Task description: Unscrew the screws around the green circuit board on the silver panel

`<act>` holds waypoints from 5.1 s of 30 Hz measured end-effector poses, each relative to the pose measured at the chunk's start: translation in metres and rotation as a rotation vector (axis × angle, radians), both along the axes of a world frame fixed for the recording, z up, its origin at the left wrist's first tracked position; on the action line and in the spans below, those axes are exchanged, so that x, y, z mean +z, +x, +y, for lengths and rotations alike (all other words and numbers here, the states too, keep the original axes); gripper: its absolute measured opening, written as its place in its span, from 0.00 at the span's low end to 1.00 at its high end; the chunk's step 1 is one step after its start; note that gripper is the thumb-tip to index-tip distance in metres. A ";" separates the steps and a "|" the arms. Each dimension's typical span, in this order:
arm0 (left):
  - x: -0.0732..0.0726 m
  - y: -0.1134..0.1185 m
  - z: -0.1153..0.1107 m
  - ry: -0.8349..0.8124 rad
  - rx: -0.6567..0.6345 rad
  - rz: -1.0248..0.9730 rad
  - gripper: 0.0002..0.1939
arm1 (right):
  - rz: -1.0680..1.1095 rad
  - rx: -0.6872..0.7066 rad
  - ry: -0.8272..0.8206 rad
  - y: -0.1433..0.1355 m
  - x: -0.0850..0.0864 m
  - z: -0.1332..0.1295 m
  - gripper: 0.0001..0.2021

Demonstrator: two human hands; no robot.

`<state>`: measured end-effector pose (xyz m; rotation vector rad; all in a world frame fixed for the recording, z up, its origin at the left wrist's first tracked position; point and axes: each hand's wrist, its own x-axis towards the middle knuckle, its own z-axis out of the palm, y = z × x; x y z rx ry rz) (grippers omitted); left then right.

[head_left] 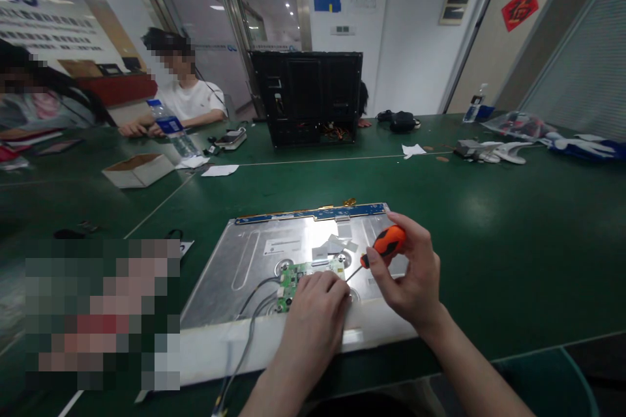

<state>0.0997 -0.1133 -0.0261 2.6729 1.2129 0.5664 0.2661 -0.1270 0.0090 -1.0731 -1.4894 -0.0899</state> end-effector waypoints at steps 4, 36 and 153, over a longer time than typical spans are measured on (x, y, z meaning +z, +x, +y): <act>-0.002 0.001 -0.003 0.061 0.026 0.001 0.06 | 0.089 -0.032 -0.009 0.001 -0.003 -0.003 0.24; -0.024 -0.024 -0.031 0.212 -0.117 -0.002 0.15 | -0.218 0.119 -0.107 -0.010 0.007 -0.007 0.29; -0.022 -0.023 -0.030 0.309 -0.155 -0.009 0.19 | -0.244 0.202 -0.024 -0.005 -0.008 -0.005 0.30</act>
